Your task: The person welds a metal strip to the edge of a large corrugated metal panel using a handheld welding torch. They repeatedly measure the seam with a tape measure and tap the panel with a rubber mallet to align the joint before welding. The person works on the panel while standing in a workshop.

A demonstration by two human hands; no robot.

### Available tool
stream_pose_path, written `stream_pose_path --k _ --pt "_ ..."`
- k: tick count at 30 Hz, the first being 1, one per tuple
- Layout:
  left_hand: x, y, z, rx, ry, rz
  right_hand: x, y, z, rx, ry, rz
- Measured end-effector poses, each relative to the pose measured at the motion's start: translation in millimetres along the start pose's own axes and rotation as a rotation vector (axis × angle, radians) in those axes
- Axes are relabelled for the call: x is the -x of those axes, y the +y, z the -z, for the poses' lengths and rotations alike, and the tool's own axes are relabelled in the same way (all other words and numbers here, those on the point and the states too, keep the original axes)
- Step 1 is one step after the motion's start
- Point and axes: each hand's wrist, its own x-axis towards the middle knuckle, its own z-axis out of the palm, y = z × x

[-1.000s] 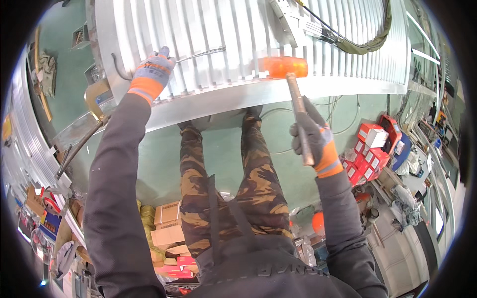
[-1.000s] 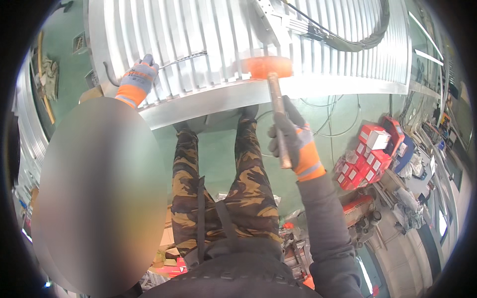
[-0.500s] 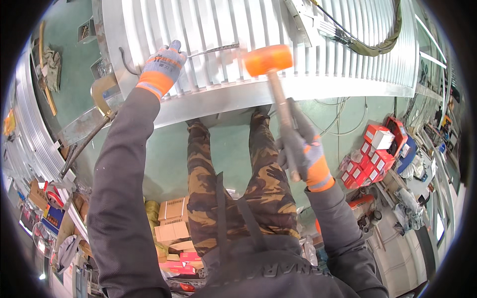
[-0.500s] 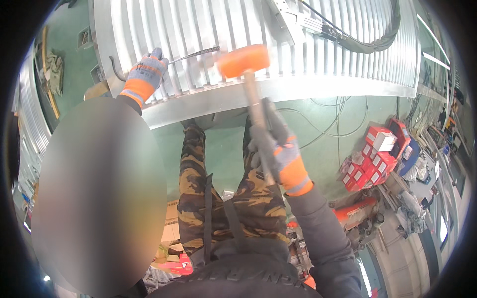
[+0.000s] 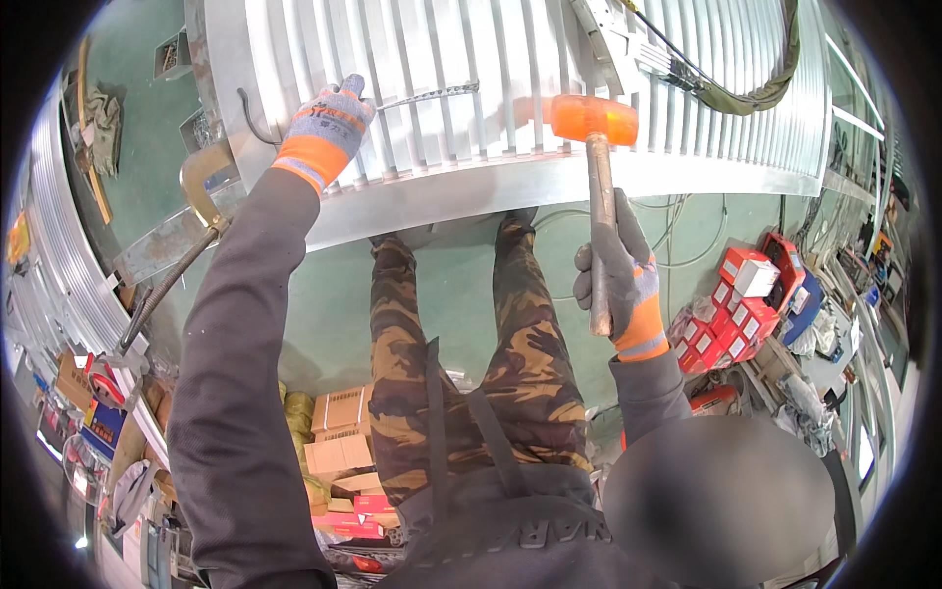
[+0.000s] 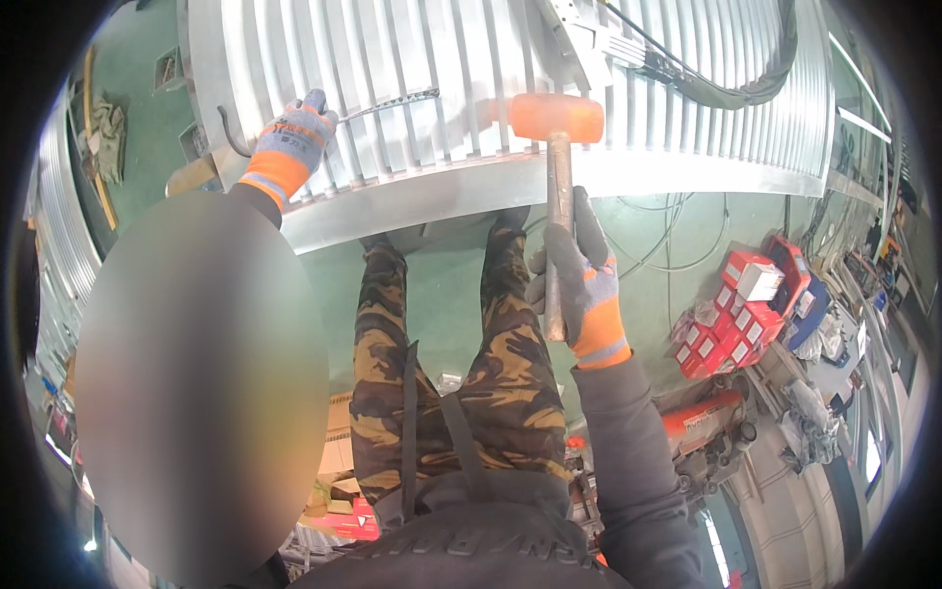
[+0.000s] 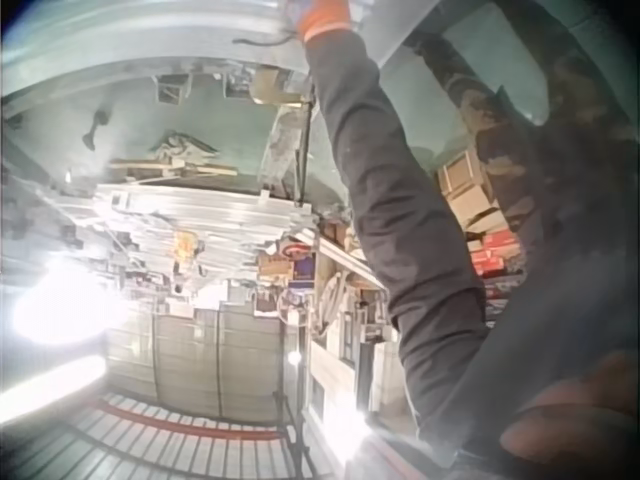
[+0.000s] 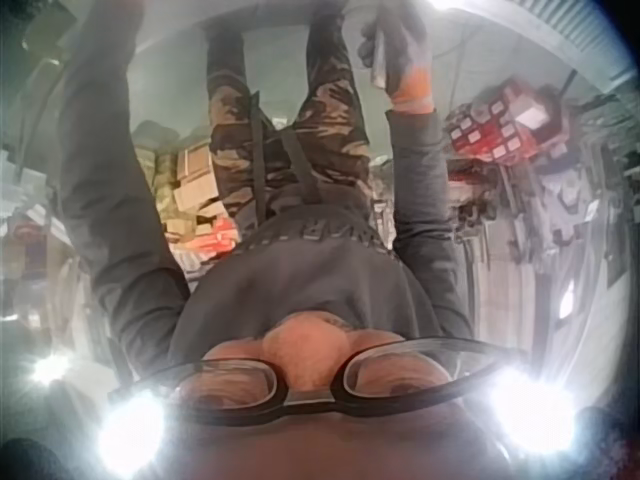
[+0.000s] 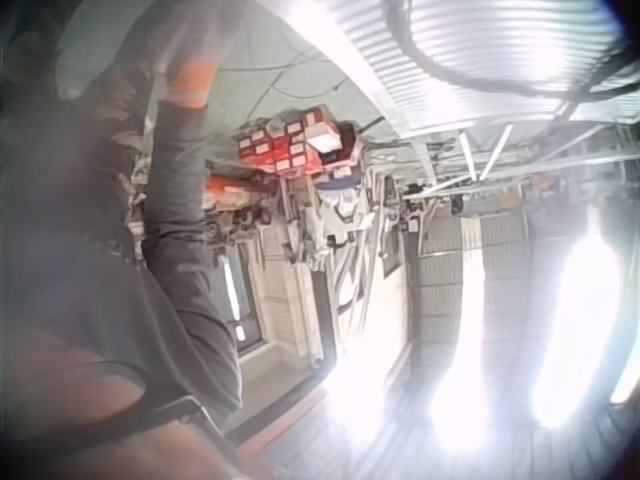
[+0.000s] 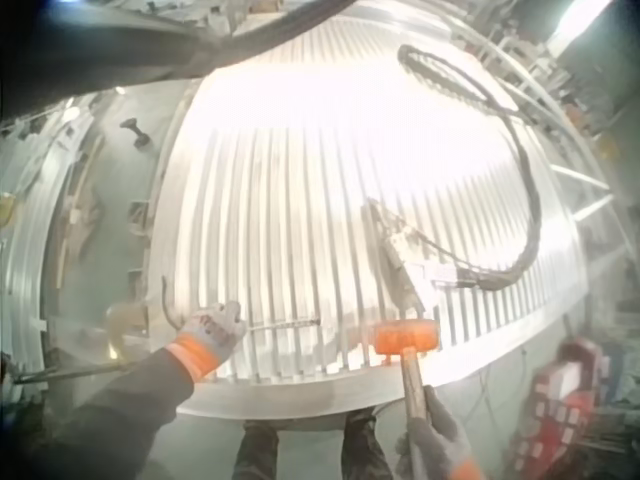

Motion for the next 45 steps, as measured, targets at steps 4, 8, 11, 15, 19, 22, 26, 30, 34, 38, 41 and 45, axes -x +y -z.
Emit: stream_pose_path --k 4,8,11,15,19,22,26,30,34,38,41,45 --pt "-3 -1 -8 0.022 0.058 -0.024 8 1 1 -0.052 0.045 -0.048" --pt "2 -2 -2 -0.025 0.028 -0.034 17 9 14 -0.038 -0.057 -0.074" --pt "1 -2 -2 -0.018 0.034 -0.032 25 18 17 0.057 -0.199 -0.151" --pt "0 -3 -4 -0.036 0.047 -0.036 18 20 -5 0.258 -0.525 -0.302" --pt "-7 -4 -13 -0.002 0.084 -0.048 -16 56 -27 0.584 -0.746 0.007" --pt "-4 -4 -7 0.005 0.061 -0.055 -41 61 -39 0.824 -0.785 0.077" --pt "-4 -8 -9 -0.069 0.082 -0.102 -74 67 -38 1.084 -0.711 0.390" --pt "-11 -12 -19 -0.001 0.110 -0.062 -93 40 -47 1.347 -0.524 0.572" --pt "-7 -5 -3 -0.050 0.068 -0.126 -98 35 -41 1.484 -0.339 0.777" --pt "-5 -8 -3 -0.082 0.013 -0.112 -113 -14 24 1.176 -0.052 1.039" --pt "-10 -9 -3 -0.061 0.006 -0.108 -180 -96 85 1.344 0.098 1.131" --pt "-16 -6 -16 -0.039 0.082 -0.094 -263 -135 118 1.783 -0.019 1.061"
